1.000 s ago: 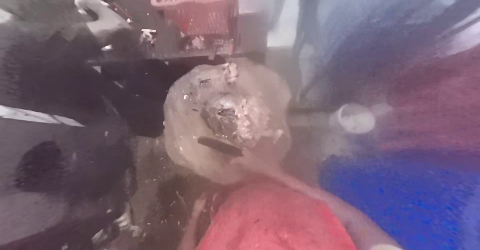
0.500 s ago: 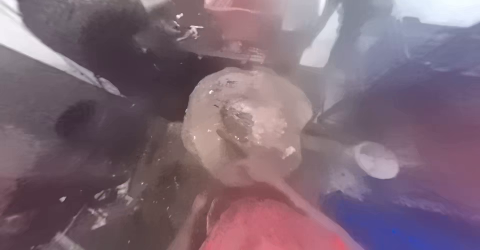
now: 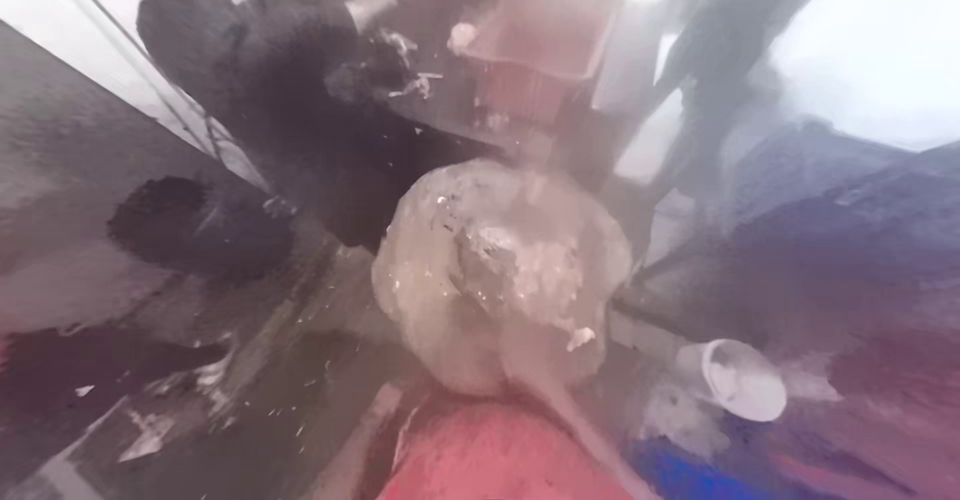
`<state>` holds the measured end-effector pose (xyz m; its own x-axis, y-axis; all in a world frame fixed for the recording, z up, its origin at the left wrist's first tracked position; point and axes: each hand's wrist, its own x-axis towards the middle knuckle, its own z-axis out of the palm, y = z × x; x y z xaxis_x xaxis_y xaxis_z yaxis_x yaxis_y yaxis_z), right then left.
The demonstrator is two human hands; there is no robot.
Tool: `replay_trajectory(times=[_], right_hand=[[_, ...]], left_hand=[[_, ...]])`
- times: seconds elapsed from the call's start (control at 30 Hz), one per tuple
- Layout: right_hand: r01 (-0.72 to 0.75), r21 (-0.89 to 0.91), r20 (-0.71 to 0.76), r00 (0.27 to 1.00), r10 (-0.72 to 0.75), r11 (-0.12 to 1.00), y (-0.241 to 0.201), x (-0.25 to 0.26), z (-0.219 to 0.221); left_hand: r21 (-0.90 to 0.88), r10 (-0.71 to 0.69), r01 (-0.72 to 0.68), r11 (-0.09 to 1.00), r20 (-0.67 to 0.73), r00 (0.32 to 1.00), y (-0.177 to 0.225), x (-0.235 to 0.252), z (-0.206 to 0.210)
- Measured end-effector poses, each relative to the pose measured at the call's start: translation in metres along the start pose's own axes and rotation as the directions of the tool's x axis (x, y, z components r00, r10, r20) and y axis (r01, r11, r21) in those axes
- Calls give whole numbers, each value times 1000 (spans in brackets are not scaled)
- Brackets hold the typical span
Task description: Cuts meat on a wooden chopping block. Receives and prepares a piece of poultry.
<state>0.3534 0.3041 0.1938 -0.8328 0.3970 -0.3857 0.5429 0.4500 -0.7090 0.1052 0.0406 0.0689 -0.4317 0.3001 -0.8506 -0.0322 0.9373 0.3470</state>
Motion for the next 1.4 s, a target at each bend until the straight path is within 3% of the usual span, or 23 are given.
replay_trajectory(times=[0.17,0.23,0.43,0.47,0.53,0.6,0.63,0.67,0.7,0.73,0.77,0.8,0.83,0.87,0.9,0.93,1.0,1.17,1.23,1.4], right_hand=[[76,21,-98,992,-73,997,-1,0,3],[79,64,-106,992,-72,995,-6,-3,0],[24,163,-136,991,-2,986,-24,-5,-5],[4,155,-131,991,16,988,-27,-5,-7],[19,143,-135,991,0,989,-22,-1,-3],[113,153,-197,977,-82,982,-7,4,8],[154,156,-229,966,-116,976,-3,5,12],[179,156,-252,958,-136,971,-2,6,14],[192,144,-265,953,-149,971,-2,8,14],[201,131,-275,948,-159,971,-1,9,16],[204,118,-285,944,-163,972,2,10,19],[199,110,-292,943,-160,974,3,10,21],[170,113,-282,950,-133,979,1,9,21],[145,117,-273,956,-108,983,-1,9,20],[126,122,-266,960,-90,985,-4,8,18],[116,123,-268,960,-79,986,-5,6,18],[139,126,-296,950,-97,982,-2,5,21],[170,161,-318,941,-112,972,6,9,32],[174,157,-353,929,-109,972,4,9,35],[48,237,-297,954,26,970,-13,2,27]], left_hand=[[130,123,-119,984,-23,992,23,9,-22],[105,146,-143,984,-17,989,24,19,-29],[-60,30,-33,998,-65,997,16,29,-42],[-16,80,-81,997,-57,995,10,29,-46],[17,360,-359,933,-27,933,1,16,-62],[78,651,-647,759,-111,751,52,-67,-80],[88,454,-449,889,-46,890,125,-158,-100],[112,237,-235,965,-3,971,194,-235,-118],[133,75,-73,988,-5,997,242,-281,-131],[130,63,-61,990,-14,998,244,-275,-139],[113,208,-199,974,-80,975,200,-220,-139],[126,399,-380,916,-205,894,136,-134,-133],[175,593,-570,802,-344,728,69,-33,-124],[138,557,-543,829,-301,774,33,35,-130],[67,415,-411,909,-229,881,20,73,-138],[4,264,-268,963,-190,946,23,91,-143],[-64,124,-136,989,-169,978,34,102,-145],[95,120,-106,990,-159,980,20,126,-125],[80,74,-64,995,-138,988,12,125,-117],[-46,101,-108,993,-137,985,2,89,-108]])
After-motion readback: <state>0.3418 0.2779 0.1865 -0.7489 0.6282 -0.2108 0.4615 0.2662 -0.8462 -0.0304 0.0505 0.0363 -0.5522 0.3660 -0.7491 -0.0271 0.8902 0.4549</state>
